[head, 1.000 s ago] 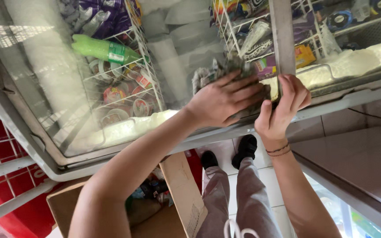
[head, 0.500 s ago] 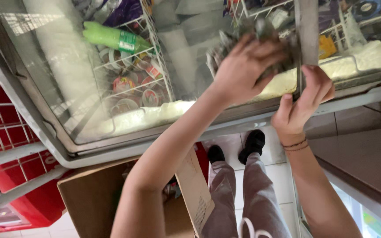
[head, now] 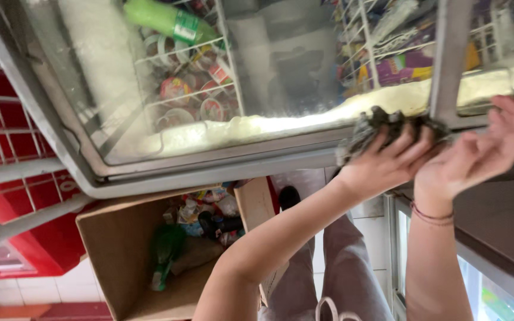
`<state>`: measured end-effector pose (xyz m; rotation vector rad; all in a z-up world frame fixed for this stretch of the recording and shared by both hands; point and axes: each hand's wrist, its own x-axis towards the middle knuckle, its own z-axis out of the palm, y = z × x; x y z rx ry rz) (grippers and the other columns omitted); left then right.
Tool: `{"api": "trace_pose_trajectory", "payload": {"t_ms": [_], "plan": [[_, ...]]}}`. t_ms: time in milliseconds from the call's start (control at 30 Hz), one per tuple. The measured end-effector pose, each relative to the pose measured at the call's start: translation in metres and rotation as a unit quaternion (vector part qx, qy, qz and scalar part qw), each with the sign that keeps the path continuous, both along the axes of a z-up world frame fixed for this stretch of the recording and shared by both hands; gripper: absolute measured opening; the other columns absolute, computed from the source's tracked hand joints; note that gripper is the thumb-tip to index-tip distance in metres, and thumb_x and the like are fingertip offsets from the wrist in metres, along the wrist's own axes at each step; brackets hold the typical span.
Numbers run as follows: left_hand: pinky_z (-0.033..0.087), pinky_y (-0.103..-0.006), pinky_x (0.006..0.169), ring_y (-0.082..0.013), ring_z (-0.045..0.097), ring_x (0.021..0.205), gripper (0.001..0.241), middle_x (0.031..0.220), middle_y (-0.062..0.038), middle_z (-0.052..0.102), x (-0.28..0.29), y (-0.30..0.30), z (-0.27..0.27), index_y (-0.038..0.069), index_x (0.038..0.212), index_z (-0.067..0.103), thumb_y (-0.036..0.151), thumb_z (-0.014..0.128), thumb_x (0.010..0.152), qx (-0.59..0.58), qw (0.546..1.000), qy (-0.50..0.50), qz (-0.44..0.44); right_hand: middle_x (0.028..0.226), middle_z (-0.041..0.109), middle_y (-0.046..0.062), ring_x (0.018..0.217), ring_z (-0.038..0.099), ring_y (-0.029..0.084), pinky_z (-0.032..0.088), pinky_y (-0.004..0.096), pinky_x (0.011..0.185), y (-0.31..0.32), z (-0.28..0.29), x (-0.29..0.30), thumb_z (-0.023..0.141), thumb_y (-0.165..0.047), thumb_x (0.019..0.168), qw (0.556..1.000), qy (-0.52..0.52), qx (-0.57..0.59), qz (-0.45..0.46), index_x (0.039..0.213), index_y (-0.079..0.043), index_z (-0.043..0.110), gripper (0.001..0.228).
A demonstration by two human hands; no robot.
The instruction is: The person cleans the glass door of a commercial refrigerator using a cloth and a spray bottle. They wipe the exterior glass and frame, then move to a chest freezer to clean its glass lid, repeatedly spraying and wiping the surfaces.
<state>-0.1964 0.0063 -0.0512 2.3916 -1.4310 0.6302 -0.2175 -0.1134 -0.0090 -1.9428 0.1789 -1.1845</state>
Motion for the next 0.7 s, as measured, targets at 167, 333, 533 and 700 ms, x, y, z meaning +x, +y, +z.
{"api": "trace_pose_trajectory", "payload": {"t_ms": [167, 333, 533, 700], "plan": [[0.044, -0.0322, 0.097, -0.0188, 0.059, 0.129, 0.039, 0.146, -0.004, 0.058, 0.007, 0.049, -0.017, 0.028, 0.149, 0.063, 0.035, 0.062, 0.11, 0.0, 0.999, -0.052, 0.008, 0.121, 0.051, 0.013, 0.117, 0.052, 0.026, 0.041, 0.039, 0.101, 0.046, 0.006, -0.001, 0.052, -0.034, 0.104, 0.996, 0.053, -0.057, 0.033, 0.124, 0.003, 0.056, 0.042], [0.045, -0.0361, 0.099, -0.0185, 0.059, 0.122, 0.036, 0.135, -0.004, 0.06, 0.032, 0.202, -0.013, 0.031, 0.144, 0.064, 0.042, 0.061, 0.109, 0.046, 0.989, -0.116, 0.079, 0.126, 0.054, 0.016, 0.124, 0.053, 0.029, 0.045, 0.042, 0.108, 0.13, -0.005, 0.01, 0.059, -0.039, 0.106, 0.984, 0.096, -0.054, 0.14, 0.122, 0.001, 0.062, 0.043], [0.046, -0.0485, 0.106, -0.0208, 0.064, 0.119, 0.039, 0.133, -0.002, 0.063, 0.041, 0.355, 0.006, 0.035, 0.142, 0.06, 0.033, 0.058, 0.103, 0.131, 0.976, -0.048, 0.169, 0.123, 0.058, 0.013, 0.121, 0.053, 0.032, 0.036, 0.05, 0.112, 0.214, 0.0, 0.03, 0.06, -0.036, 0.095, 0.953, 0.119, -0.112, 0.255, 0.116, -0.005, 0.067, 0.038], [0.035, -0.0576, 0.118, -0.0309, 0.055, 0.129, 0.05, 0.14, -0.01, 0.054, 0.033, 0.426, -0.001, 0.032, 0.144, 0.057, 0.033, 0.066, 0.095, 0.119, 0.951, 0.028, 0.285, 0.124, 0.057, 0.013, 0.121, 0.054, 0.033, 0.034, 0.052, 0.112, 0.264, 0.007, 0.048, 0.066, -0.031, 0.093, 0.918, 0.135, -0.158, 0.336, 0.12, -0.006, 0.066, 0.037]]}}
